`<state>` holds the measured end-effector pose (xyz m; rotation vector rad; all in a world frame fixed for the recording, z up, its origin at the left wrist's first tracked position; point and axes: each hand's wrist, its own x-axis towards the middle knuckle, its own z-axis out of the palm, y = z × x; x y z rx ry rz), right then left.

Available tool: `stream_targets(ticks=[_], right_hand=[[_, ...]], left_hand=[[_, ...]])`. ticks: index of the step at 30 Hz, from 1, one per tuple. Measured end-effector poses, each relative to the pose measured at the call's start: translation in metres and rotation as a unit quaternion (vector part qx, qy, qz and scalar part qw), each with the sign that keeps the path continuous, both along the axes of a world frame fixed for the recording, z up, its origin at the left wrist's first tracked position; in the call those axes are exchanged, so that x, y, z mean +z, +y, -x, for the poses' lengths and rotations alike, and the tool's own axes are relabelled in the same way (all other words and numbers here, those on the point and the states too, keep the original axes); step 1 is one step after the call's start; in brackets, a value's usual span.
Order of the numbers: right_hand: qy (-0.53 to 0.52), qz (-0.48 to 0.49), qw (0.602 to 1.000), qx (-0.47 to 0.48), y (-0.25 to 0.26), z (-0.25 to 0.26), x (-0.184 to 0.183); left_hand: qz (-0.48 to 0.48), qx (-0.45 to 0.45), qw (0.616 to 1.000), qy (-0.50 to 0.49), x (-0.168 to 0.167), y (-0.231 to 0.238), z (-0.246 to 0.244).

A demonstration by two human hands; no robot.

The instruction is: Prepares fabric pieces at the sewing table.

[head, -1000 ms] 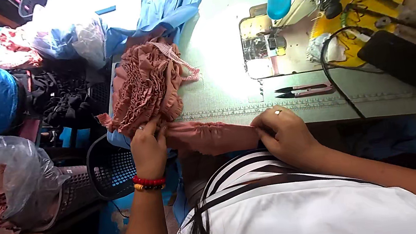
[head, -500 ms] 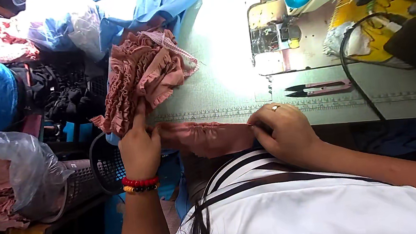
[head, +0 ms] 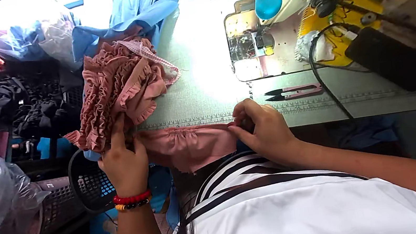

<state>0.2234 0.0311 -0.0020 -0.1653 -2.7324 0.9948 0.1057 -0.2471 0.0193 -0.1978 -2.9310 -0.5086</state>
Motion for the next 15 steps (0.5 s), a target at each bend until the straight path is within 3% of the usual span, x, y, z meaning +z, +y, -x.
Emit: stream_targets(ticks=[15], right_hand=[[-0.022, -0.028, 0.999, 0.022, 0.0041, 0.0052, 0.0004]], left_hand=[[-0.062, 0.009, 0.998, 0.017, -0.0066, -0.0059, -0.0007]])
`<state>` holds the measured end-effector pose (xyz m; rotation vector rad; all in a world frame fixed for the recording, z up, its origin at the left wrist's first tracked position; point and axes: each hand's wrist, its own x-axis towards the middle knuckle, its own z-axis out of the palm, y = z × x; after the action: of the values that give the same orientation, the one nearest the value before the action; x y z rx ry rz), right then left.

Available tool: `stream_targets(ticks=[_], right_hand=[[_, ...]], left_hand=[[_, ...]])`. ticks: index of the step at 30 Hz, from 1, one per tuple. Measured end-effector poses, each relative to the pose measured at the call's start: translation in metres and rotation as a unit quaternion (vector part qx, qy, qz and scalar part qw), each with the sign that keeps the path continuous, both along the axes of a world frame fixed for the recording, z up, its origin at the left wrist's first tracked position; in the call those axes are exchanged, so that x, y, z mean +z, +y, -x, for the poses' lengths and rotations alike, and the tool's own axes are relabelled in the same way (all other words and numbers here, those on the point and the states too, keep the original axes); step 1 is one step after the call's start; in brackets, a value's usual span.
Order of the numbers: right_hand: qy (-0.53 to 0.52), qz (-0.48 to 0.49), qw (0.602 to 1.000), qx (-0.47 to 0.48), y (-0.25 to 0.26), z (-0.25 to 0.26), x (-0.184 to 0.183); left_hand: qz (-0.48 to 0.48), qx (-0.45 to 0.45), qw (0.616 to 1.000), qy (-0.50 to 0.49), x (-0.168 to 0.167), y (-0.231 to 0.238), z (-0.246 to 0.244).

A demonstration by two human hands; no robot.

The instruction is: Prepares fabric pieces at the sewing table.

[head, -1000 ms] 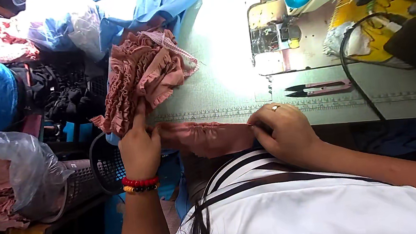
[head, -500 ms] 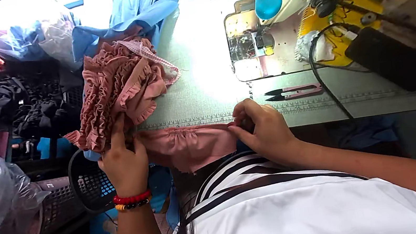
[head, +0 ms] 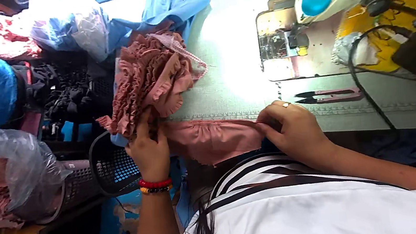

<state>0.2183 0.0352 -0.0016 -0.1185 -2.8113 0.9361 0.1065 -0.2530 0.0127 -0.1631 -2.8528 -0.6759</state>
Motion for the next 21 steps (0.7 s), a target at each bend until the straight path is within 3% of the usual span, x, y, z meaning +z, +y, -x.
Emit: stream_targets(ticks=[10, 14, 18, 21], right_hand=[[-0.017, -0.006, 1.000, 0.005, 0.001, -0.003, 0.001], [0.020, 0.020, 0.999, 0.024, 0.008, -0.007, -0.004], [0.110, 0.079, 0.991, 0.000, 0.027, -0.008, 0.000], [0.140, 0.118, 0.983, -0.030, 0.039, 0.005, 0.009]], left_hand=[[0.005, 0.009, 1.000, -0.026, 0.001, -0.002, 0.002], [-0.008, -0.158, 0.986, 0.059, 0.000, -0.006, -0.009], [-0.161, -0.284, 0.943, 0.070, 0.045, 0.007, -0.025], [-0.135, -0.341, 0.929, 0.048, 0.107, 0.034, 0.010]])
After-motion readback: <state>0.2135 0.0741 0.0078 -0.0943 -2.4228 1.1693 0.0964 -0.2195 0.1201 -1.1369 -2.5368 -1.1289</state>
